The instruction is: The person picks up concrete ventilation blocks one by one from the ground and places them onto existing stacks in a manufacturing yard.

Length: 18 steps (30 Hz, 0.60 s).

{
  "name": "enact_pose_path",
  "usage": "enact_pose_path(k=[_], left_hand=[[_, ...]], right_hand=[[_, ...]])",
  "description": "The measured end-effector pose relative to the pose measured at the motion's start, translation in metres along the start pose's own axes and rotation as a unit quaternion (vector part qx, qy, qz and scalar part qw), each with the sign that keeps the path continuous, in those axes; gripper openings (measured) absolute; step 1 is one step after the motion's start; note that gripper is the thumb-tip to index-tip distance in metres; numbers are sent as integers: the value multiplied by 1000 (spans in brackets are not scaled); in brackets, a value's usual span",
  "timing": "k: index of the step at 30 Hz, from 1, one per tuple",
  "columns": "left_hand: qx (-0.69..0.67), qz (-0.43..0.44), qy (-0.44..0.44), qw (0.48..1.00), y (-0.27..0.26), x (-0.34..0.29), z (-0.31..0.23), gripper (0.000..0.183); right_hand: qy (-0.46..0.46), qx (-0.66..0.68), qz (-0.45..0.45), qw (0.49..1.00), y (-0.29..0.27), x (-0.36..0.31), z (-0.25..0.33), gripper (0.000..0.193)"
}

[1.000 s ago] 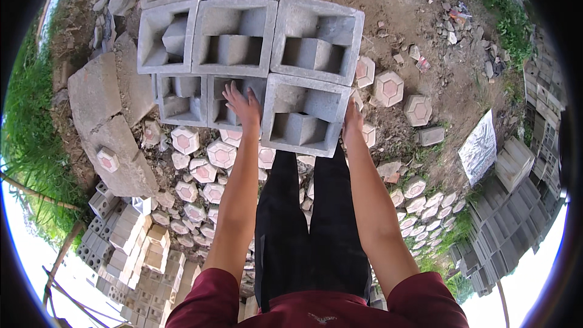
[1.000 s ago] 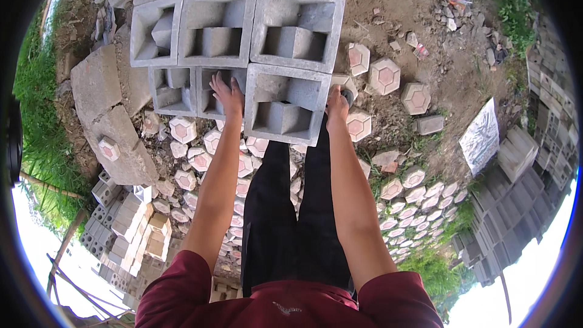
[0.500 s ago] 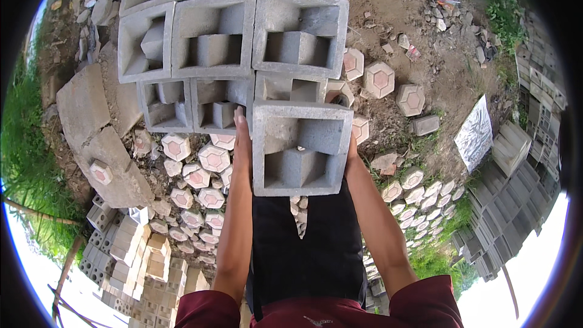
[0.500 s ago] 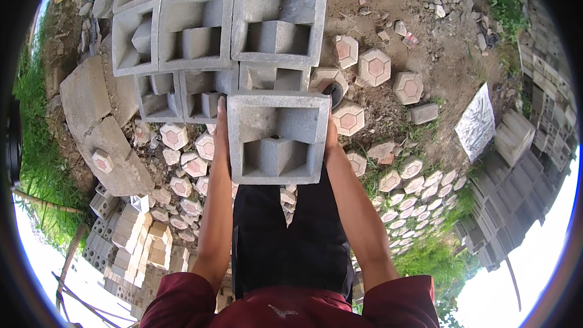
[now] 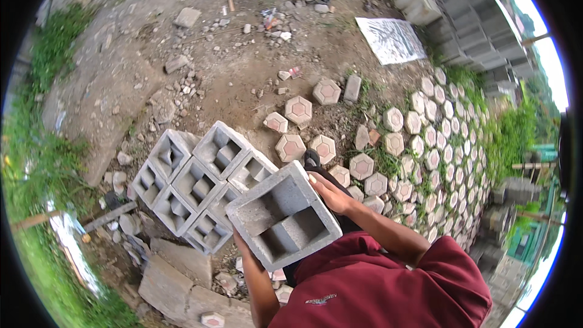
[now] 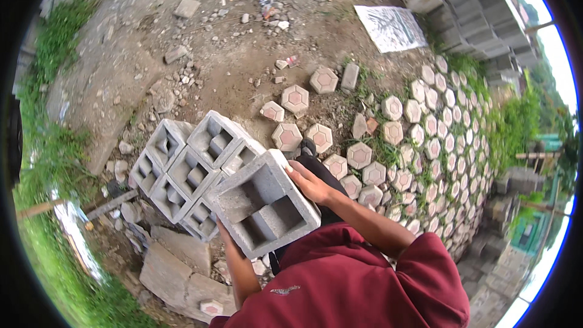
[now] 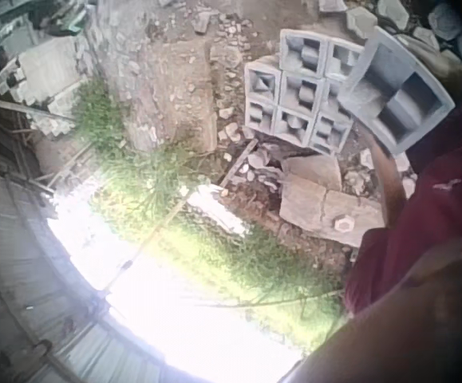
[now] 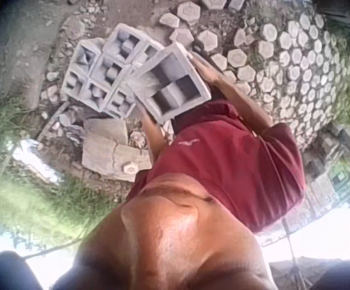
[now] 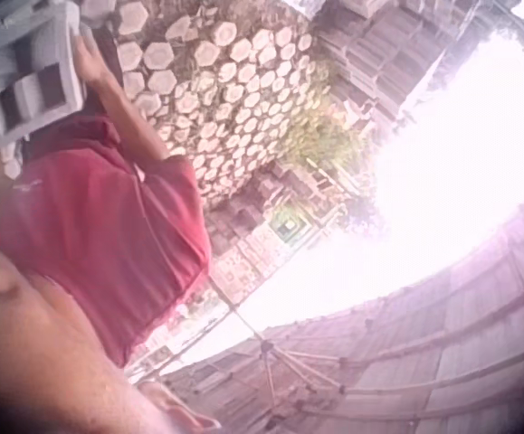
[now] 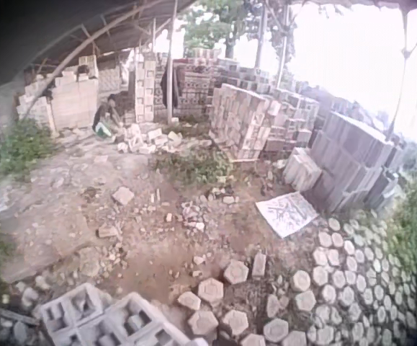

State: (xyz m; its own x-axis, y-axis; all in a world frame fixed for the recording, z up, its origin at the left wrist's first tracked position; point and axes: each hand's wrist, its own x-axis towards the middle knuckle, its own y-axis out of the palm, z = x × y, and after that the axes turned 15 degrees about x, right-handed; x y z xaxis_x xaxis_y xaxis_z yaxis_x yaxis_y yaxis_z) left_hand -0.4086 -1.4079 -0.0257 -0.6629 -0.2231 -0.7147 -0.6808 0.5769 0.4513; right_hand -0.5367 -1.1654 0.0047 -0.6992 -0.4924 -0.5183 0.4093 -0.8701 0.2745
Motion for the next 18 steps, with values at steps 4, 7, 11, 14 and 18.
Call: enact_pose_path(k=[4,7,11,14,18], left_hand=[[100,31,10,994,42,-16,-35,56],[145,55,20,988,73,-12,-46,56],[195,81,17,977,118,5,-44,56],[225,102,2,969,171,24,-24,56],[269,143,-42,952,249,39,16,56]], right_hand=[[-75,110,-20,991,9,-23,15,63],[-70,139,-66,986,0,-30,25,58],[-54,162,-90,981,-41,-27,47,60],[-151,160,-145,965,-87,-31,61,62],[-188,154,-221,944,-162,-61,83,63]])
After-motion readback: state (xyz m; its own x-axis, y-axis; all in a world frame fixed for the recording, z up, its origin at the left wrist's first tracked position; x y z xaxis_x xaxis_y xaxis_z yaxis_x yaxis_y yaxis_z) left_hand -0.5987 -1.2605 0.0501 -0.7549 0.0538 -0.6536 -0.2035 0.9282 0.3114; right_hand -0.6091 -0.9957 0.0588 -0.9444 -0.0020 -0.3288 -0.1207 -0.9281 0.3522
